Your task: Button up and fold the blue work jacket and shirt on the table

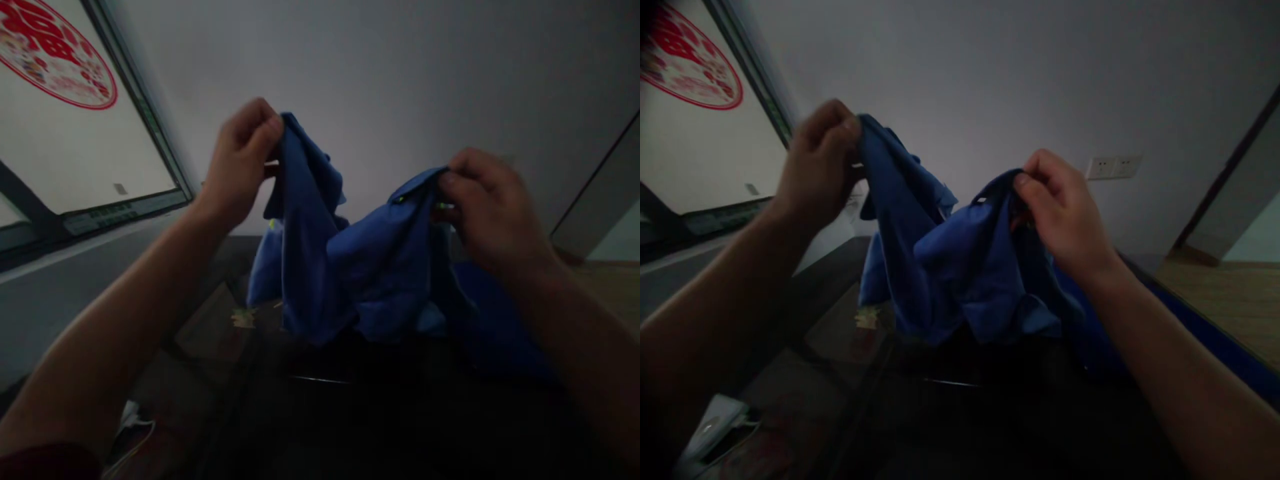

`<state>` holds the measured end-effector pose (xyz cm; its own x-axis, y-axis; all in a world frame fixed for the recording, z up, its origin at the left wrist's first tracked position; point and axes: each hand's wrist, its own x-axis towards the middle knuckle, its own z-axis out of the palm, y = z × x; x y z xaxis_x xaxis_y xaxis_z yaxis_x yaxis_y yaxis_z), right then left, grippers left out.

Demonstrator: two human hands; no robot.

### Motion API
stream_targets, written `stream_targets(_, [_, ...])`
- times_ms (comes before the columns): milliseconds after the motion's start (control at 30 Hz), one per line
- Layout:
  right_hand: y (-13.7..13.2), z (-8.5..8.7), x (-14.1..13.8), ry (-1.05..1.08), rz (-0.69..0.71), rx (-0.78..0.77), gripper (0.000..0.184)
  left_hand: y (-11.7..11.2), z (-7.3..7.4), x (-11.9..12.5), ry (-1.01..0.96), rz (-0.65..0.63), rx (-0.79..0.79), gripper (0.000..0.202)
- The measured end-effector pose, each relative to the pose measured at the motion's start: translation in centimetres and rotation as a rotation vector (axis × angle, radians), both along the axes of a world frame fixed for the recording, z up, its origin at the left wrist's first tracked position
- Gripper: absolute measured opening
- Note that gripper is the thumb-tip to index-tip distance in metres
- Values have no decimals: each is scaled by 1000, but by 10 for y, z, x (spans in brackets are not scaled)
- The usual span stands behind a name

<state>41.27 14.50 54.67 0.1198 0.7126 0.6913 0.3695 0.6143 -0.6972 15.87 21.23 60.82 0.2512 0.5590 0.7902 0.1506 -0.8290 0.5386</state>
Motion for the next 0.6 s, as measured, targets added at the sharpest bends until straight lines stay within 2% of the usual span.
stream_targets(67, [-2, -4, -11, -40, 55, -30, 18, -4, -30, 9, 22, -74, -111, 19])
stream_targets(133, [0, -15, -14, -91, 68, -100, 19, -3, -69, 16, 143, -26, -193, 22])
stream_targets(200, [8, -39, -11, -140, 77, -194, 21, -2, -113, 22, 234, 73, -239, 21])
stream_targets(267, [18, -76, -8, -218, 87, -305, 23, -1, -162, 29, 349, 122, -253, 21])
stream_targets(367, [30, -148, -7, -411, 62, -446, 23, -9, -237, 42, 589, -62, -460, 42])
stream_targets(400, [32, -172, -7, -463, 67, -489, 23, -13, -260, 48, 656, -86, -497, 47])
stream_targets(433, [32, -192, -7, -508, 82, -539, 23, -17, -281, 54, 792, -130, -505, 63])
stream_targets(500, [26, -220, -4, -553, 129, -576, 23, -24, -310, 64, 972, -50, -386, 87])
stream_targets(533, [21, -228, -1, -553, 135, -574, 25, -25, -318, 67, 1022, -8, -332, 88])
stream_targets(600, [9, -232, 12, -513, 97, -559, 27, -22, -319, 67, 1055, 50, -276, 69])
